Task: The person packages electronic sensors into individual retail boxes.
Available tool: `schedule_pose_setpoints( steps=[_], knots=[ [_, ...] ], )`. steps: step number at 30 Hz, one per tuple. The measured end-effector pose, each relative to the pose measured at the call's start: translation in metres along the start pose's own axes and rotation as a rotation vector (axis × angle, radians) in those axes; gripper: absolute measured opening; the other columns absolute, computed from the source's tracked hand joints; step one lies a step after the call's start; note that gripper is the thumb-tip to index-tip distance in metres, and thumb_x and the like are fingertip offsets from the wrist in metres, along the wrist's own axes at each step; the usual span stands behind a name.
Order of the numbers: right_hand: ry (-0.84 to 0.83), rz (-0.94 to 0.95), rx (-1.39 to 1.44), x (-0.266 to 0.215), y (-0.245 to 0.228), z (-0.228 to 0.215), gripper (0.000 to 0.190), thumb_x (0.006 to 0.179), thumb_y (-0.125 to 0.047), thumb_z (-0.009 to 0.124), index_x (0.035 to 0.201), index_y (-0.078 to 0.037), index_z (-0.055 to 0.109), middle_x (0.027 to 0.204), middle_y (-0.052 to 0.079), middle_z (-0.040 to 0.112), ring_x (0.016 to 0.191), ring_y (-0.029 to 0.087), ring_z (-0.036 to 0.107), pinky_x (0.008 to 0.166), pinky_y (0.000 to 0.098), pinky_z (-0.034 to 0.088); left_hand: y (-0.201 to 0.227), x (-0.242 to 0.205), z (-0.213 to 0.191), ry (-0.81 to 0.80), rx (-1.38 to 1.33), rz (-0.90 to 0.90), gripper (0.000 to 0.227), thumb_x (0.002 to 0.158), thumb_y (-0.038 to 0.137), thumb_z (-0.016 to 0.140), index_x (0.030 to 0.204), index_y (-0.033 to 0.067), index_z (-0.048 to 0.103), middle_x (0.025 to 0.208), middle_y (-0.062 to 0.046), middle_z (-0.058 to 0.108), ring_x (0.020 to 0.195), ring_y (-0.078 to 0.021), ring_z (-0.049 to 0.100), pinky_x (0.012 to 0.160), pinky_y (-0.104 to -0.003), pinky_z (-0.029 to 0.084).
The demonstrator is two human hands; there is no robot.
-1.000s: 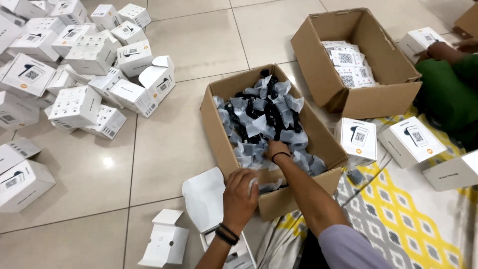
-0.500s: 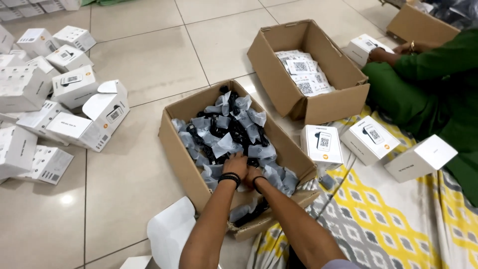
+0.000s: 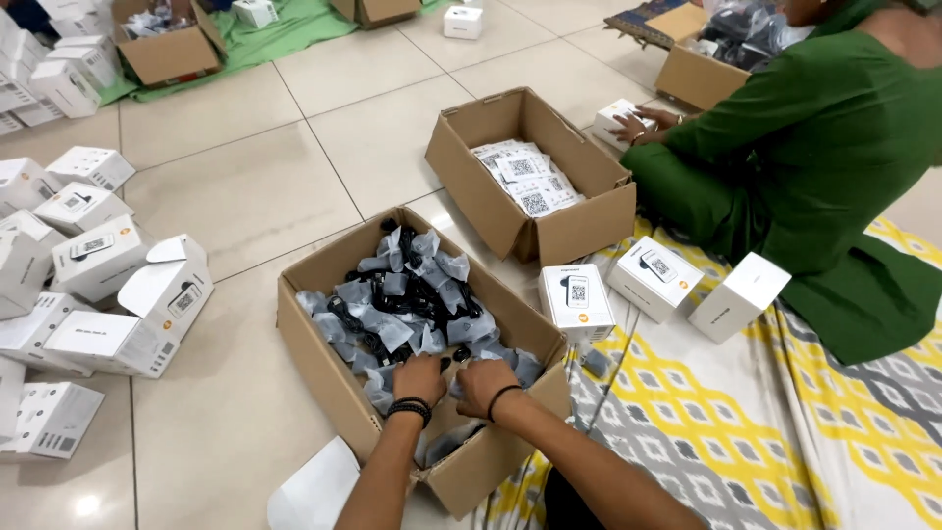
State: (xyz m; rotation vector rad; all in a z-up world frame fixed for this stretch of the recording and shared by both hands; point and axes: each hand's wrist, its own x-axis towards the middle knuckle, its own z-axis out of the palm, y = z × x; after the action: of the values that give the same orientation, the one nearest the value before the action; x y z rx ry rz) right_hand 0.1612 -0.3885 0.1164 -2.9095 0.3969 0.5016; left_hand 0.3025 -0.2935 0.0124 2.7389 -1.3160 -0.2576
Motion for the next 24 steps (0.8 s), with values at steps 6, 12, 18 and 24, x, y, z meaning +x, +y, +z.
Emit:
schedule_pose_setpoints(
  steps=[6,12,18,24],
  knots=[
    [0.86,-0.115,0.357,-0.132,-0.018,-0.009,0.039,0.08,-0.032,0.074,0.107,-0.005,0.064,0.105,0.014,0.068,0.101,0.033,0.066,0.081,0.0441,0.055,0.038,-0.127,-0.104,0.529,-0.587,-0.153,0.023,0.086,0.021,0.076,0.094,0.0058,0.06,0.086,-0.017,0.068,0.084,-0.0411,0.065,0.071,-0.052,0.05],
    [0.373,0.087,1.024,-0.207,-0.048,0.11,0.036,0.086,-0.028,0.076,0.104,-0.002,0.059,0.091,0.012,0.063,0.081,0.024,0.065,0.07,0.0335,0.054,0.041,-0.294,-0.111,0.455,-0.903,-0.475,0.027,0.084,0.011,0.077,0.101,0.0045,0.058,0.085,-0.013,0.072,0.076,-0.0284,0.072,0.071,-0.041,0.055],
    [-0.167,0.241,1.749,-0.253,-0.08,0.169,0.029,0.091,-0.022,0.066,0.118,-0.012,0.063,0.097,-0.001,0.068,0.087,0.01,0.065,0.075,0.031,0.054,0.005,-0.38,-0.023,0.546,-0.845,-0.385,0.038,0.085,0.004,0.073,0.122,0.007,0.067,0.106,-0.013,0.075,0.091,-0.0275,0.074,0.08,-0.038,0.057],
    [-0.245,0.151,1.685,-0.256,-0.094,0.168,0.029,0.091,-0.021,0.065,0.118,-0.012,0.064,0.103,-0.002,0.071,0.094,0.011,0.066,0.081,0.0309,0.055,0.016,-0.405,-0.01,0.433,-0.517,-0.357,0.036,0.078,0.007,0.077,0.114,0.0097,0.072,0.111,-0.013,0.074,0.111,-0.0351,0.064,0.097,-0.043,0.05]
  ],
)
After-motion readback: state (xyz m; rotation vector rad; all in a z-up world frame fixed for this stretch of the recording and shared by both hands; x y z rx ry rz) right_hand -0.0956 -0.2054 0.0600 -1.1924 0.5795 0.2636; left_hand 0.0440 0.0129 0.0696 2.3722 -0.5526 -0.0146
